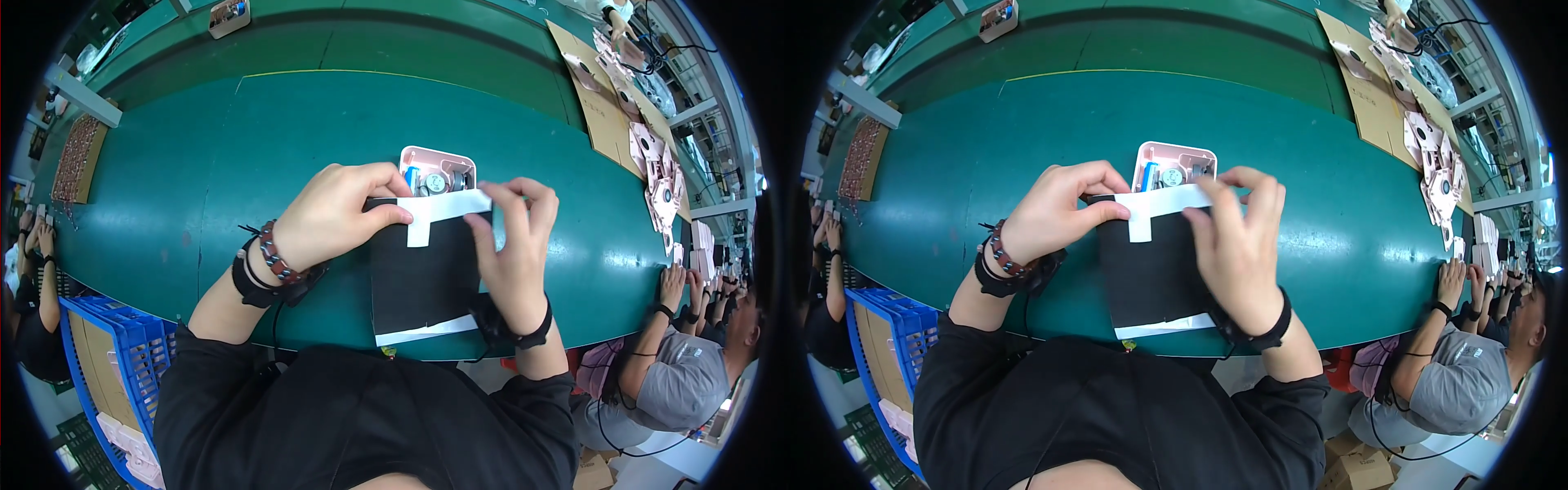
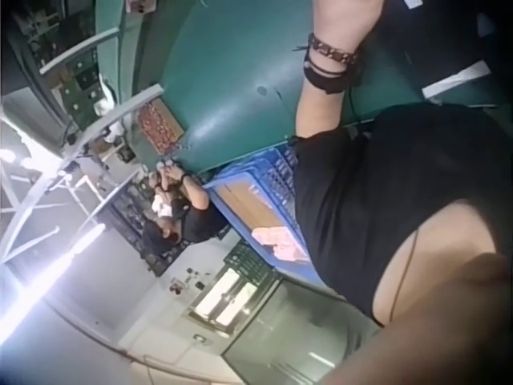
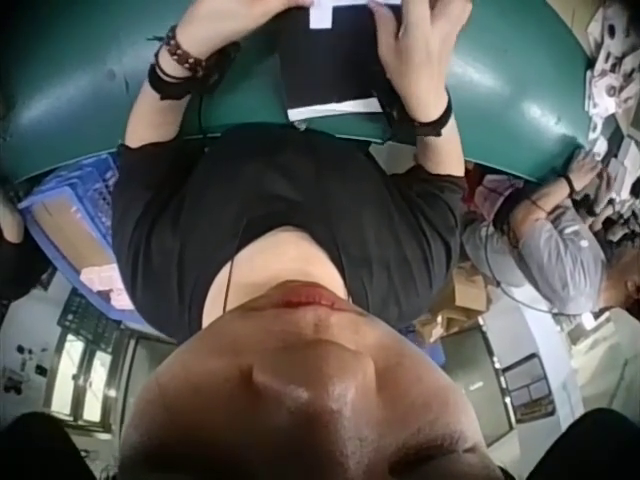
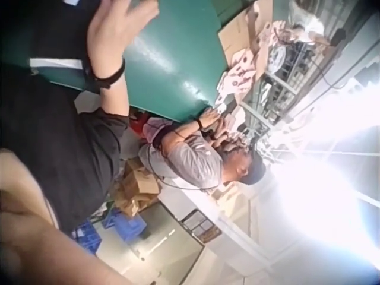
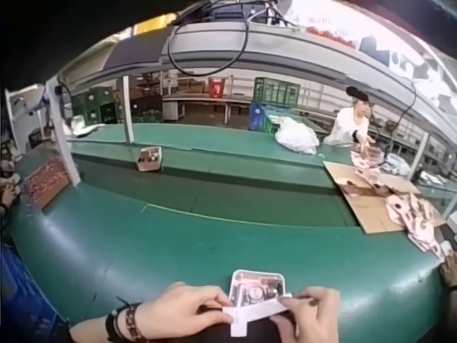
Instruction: Assembling small electronic components into plastic housings on a production line.
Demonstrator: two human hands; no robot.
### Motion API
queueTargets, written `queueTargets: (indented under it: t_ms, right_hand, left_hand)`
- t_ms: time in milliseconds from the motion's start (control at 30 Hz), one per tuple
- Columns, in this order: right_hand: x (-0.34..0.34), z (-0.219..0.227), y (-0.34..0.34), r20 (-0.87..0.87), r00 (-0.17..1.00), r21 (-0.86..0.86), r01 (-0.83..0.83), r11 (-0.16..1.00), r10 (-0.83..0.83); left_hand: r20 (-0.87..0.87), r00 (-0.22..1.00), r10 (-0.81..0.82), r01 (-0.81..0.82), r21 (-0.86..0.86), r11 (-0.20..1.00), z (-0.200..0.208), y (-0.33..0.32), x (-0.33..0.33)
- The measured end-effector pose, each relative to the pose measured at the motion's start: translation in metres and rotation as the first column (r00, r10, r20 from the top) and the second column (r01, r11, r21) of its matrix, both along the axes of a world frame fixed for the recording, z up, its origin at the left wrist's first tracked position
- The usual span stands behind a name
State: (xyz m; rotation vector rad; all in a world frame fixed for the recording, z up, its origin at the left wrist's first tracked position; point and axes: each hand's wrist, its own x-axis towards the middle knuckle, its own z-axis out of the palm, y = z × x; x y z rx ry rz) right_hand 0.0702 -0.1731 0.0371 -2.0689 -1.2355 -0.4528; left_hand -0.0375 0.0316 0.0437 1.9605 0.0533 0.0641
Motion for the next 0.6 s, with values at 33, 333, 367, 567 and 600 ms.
queueTargets:
  t_ms: [33,333,367,567,600]
  right_hand:
    - [-0.008,0.003,0.001,0.005,0.998,0.014,-0.058,0.998,0.058]
    - [-0.035,-0.011,0.018,-0.118,0.989,0.122,-0.072,0.99,0.087]
    - [-0.036,-0.013,0.017,-0.136,0.988,0.137,-0.05,0.989,0.069]
    - [-0.041,-0.021,0.013,-0.123,0.991,0.11,-0.045,0.993,0.058]
    - [-0.041,-0.022,0.012,-0.107,0.992,0.095,-0.053,0.994,0.063]
  left_hand:
    - [-0.058,0.998,0.015,-0.016,-0.015,1.0,0.003,-0.004,0.003]
    - [0.003,0.999,-0.039,0.036,-0.431,0.902,-0.012,-0.024,-0.001]
    - [0.012,0.997,-0.073,0.071,-0.416,0.907,-0.01,-0.024,-0.004]
    - [0.041,0.997,-0.072,0.079,-0.192,0.978,-0.011,-0.028,-0.012]
    - [0.007,0.996,-0.087,0.087,-0.133,0.987,-0.005,-0.029,-0.014]
